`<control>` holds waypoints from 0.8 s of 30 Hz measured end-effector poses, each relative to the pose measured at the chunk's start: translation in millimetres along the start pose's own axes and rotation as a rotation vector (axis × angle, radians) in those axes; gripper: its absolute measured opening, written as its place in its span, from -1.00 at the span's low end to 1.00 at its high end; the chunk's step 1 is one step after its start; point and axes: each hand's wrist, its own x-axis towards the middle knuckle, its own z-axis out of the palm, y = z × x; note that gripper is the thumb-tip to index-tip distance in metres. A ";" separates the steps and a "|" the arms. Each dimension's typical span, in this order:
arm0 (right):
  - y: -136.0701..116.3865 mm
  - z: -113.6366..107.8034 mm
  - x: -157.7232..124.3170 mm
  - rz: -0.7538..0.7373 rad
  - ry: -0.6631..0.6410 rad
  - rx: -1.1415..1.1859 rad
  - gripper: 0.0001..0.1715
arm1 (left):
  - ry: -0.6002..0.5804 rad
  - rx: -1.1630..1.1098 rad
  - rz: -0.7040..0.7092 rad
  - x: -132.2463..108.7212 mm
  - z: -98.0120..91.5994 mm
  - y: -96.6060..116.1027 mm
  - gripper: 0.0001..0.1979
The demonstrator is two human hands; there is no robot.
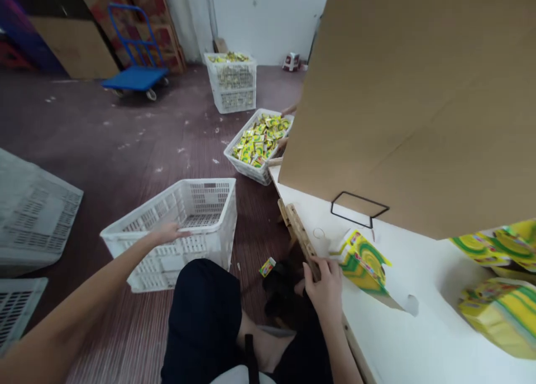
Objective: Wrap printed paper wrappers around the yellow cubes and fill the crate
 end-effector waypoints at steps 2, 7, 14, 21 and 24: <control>0.3 1.6 -0.3 -0.012 0.008 0.002 -0.76 | 0.004 -0.084 -0.031 -14.5 2.5 -5.1 -0.45; -1.6 3.9 0.4 -0.010 0.010 0.021 -0.79 | 0.031 -0.284 -0.089 -46.9 16.1 -21.2 -0.46; -3.4 3.1 1.0 -0.017 -0.006 -0.019 -0.80 | 0.175 -0.421 -0.227 -95.2 39.8 -42.9 -0.56; -3.8 3.0 -0.1 -0.018 -0.024 -0.068 -0.78 | 0.229 -0.495 -0.393 -129.6 46.1 -31.5 -0.59; -5.1 1.2 -0.3 0.002 -0.054 -0.090 -0.74 | 0.259 -0.464 -0.451 -147.1 46.8 -25.3 -0.60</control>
